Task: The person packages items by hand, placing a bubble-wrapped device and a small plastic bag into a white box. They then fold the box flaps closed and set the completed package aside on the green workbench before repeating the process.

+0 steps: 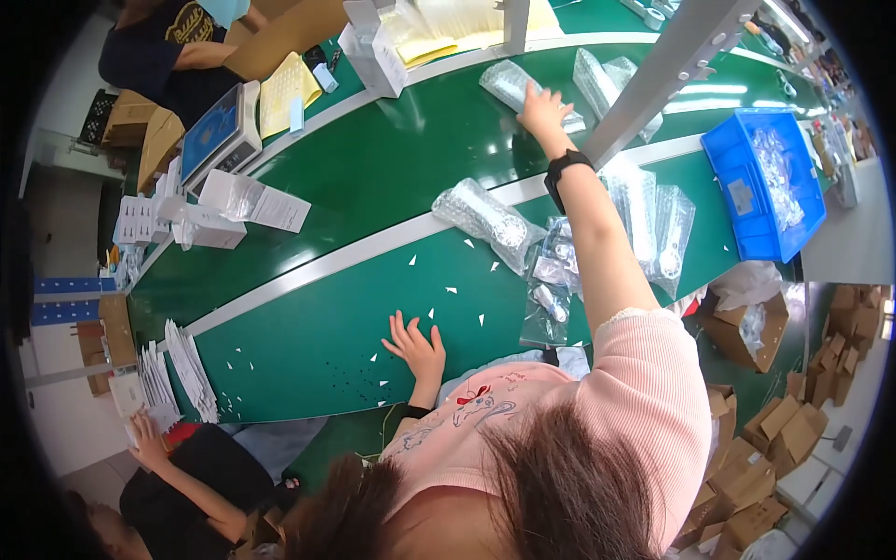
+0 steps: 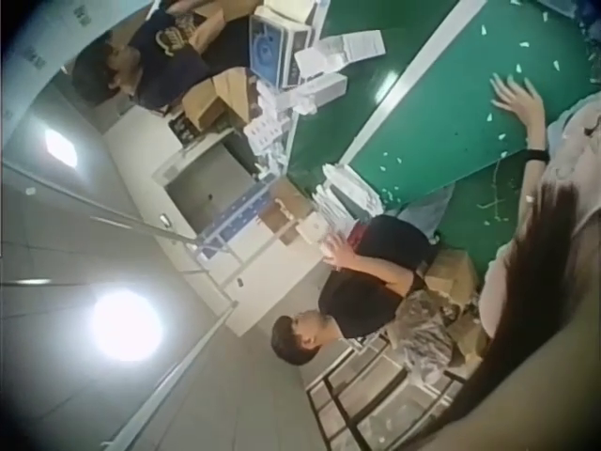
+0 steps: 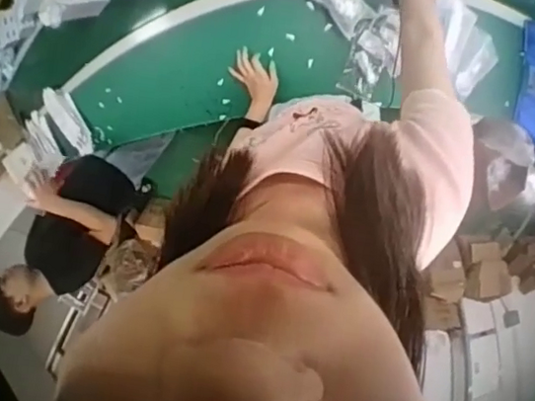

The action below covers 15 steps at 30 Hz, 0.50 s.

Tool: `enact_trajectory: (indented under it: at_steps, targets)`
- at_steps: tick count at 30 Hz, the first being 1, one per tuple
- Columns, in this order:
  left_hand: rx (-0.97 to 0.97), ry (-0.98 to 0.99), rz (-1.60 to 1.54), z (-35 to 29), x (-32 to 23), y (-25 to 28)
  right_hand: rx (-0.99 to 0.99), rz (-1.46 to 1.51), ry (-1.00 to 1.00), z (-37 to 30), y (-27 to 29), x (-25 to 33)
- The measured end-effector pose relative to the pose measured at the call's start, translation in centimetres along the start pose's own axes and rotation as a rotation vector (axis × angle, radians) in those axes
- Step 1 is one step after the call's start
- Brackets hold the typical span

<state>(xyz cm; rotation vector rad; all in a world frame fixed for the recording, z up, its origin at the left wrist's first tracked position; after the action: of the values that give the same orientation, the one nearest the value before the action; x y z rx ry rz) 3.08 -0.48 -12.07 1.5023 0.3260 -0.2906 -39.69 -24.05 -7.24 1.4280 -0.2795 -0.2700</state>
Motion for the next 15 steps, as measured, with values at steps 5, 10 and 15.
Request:
enact_trajectory:
  at_steps: [5,10,15]
  targets:
    - [0.0,-0.007,-0.006,0.2,-0.4,-0.2,0.103,-0.083,0.102,0.1,-2.8,0.5]
    - [-0.006,0.009,0.012,0.2,-0.2,-0.3,0.303,-0.081,0.196,-5.8,-2.7,3.4]
    - [-0.026,-0.003,-0.011,0.2,0.0,0.0,0.519,0.003,0.339,-11.6,-2.5,5.4]
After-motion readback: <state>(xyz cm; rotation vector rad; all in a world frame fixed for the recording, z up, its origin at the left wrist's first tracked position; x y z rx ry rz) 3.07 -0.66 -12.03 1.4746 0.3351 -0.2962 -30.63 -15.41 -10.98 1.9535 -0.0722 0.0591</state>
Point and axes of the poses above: each hand's wrist, its own z-axis towards the middle knuckle, its own y-axis out of the back of the hand, x = y × z, the point moved 9 cm from there along z, towards the middle knuckle, and after that the axes turned 12 degrees about y, right-handed, at the moved point
